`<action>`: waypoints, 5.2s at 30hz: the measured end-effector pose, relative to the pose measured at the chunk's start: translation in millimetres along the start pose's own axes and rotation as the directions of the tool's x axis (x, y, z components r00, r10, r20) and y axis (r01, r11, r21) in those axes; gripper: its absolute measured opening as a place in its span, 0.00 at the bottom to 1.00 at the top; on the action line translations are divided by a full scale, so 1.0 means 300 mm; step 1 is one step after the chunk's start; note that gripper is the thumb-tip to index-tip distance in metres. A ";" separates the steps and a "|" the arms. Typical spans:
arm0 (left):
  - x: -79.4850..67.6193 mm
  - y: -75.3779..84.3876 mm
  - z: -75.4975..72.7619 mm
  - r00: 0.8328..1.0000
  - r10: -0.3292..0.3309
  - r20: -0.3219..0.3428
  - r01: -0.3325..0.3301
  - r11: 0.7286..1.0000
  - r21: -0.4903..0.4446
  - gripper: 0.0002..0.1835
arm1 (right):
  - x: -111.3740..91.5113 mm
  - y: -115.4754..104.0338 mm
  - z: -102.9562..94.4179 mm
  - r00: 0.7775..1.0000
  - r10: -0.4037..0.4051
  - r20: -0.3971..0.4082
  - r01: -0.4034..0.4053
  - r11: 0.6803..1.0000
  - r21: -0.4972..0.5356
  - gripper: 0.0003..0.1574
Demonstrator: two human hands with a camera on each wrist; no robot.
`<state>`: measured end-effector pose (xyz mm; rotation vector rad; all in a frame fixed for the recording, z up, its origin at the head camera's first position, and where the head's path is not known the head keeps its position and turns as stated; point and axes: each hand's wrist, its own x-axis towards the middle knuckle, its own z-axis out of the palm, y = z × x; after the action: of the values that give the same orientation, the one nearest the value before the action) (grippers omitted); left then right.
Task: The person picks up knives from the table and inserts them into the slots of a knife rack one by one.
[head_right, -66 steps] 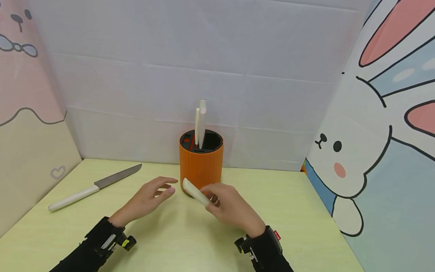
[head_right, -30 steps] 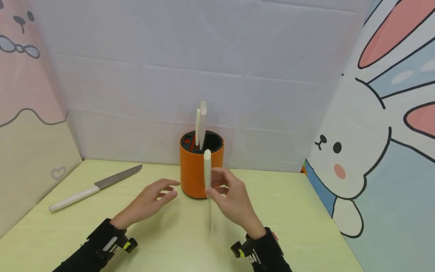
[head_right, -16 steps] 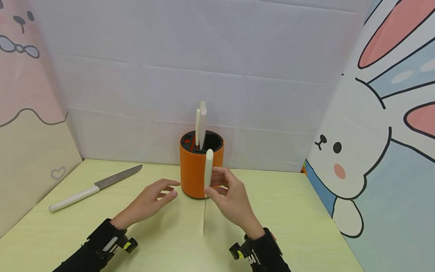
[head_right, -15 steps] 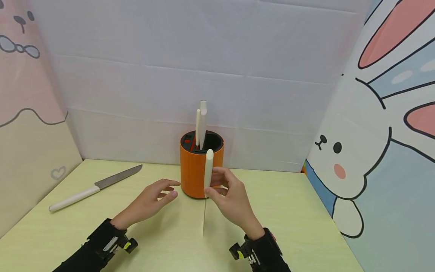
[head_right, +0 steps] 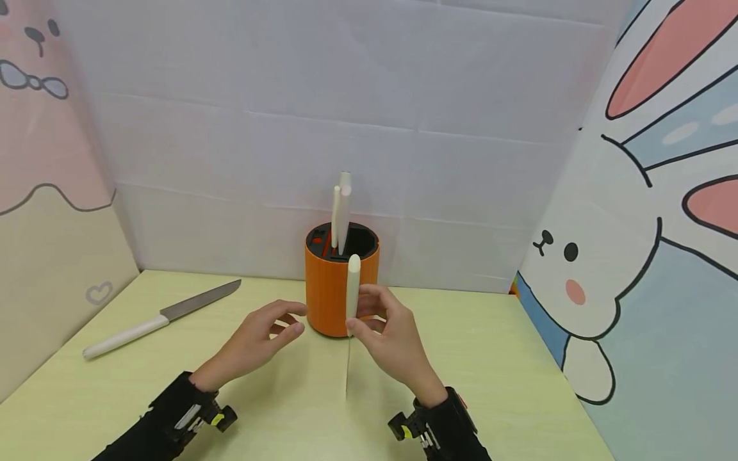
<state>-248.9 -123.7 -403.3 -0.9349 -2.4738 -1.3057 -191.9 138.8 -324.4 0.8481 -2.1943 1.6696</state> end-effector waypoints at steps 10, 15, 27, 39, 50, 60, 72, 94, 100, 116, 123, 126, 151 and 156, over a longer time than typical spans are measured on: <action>0.096 0.092 0.004 0.992 0.107 -0.063 -0.109 0.994 -0.016 0.21 | -0.001 -0.002 0.004 1.000 0.008 -0.001 -0.008 1.000 0.013 0.27; 0.155 0.157 0.006 0.984 0.158 -0.084 -0.163 0.985 -0.051 0.21 | -0.002 0.002 0.002 1.000 -0.007 0.012 0.007 1.000 0.008 0.28; 0.237 0.276 0.023 0.974 0.190 -0.121 -0.204 0.972 -0.116 0.20 | 0.001 0.003 -0.001 0.999 -0.030 0.015 0.030 0.999 0.020 0.28; 0.246 0.317 0.039 0.971 0.195 -0.142 -0.213 0.968 -0.131 0.21 | -0.002 0.003 0.006 1.000 -0.025 0.009 0.025 1.000 0.013 0.28; 0.249 0.339 0.050 0.975 0.153 -0.160 -0.180 0.970 -0.166 0.19 | -0.006 0.002 0.005 0.999 -0.032 -0.001 0.032 0.999 0.004 0.28; 0.213 0.439 0.020 0.975 0.139 -0.174 -0.170 0.969 -0.181 0.19 | -0.007 0.003 0.009 1.000 -0.028 -0.007 0.028 0.999 -0.017 0.28; 0.212 0.424 0.037 0.966 0.146 -0.212 -0.185 0.967 -0.176 0.20 | -0.008 0.005 0.010 0.999 -0.034 -0.024 0.033 0.999 -0.042 0.26; 0.249 0.344 0.007 0.966 0.180 -0.185 -0.204 0.972 -0.120 0.21 | -0.013 -0.023 -0.030 0.998 -0.003 0.059 0.013 0.985 -0.170 0.28; 0.247 0.401 -0.048 0.970 0.168 -0.177 -0.193 0.973 -0.130 0.21 | -0.019 -0.014 -0.054 0.996 -0.001 0.091 0.025 0.965 -0.262 0.29; 0.303 0.571 -0.228 0.956 0.217 -0.195 -0.231 0.971 -0.053 0.19 | -0.051 0.146 -0.134 0.998 0.031 0.059 -0.007 0.933 -0.361 0.31; 0.344 0.616 -0.289 0.957 0.214 -0.197 -0.220 0.975 -0.009 0.18 | -0.051 0.158 -0.147 0.998 0.030 0.051 -0.006 0.914 -0.407 0.33; 0.362 0.636 -0.307 0.959 0.203 -0.198 -0.207 0.978 0.001 0.18 | -0.052 0.163 -0.149 0.998 0.026 0.052 -0.003 0.913 -0.408 0.32; 0.482 0.748 -0.433 0.945 0.231 -0.231 -0.225 0.973 0.053 0.18 | -0.057 0.173 -0.148 0.998 0.029 0.052 -0.006 0.915 -0.403 0.31; 0.504 0.752 -0.445 0.941 0.237 -0.241 -0.232 0.971 0.051 0.18 | -0.059 0.175 -0.150 0.998 0.027 0.051 -0.005 0.915 -0.403 0.31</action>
<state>-245.1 -70.0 -105.5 -0.9636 -2.1138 -1.2304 -215.0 195.4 -361.5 0.7671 -2.4632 1.1403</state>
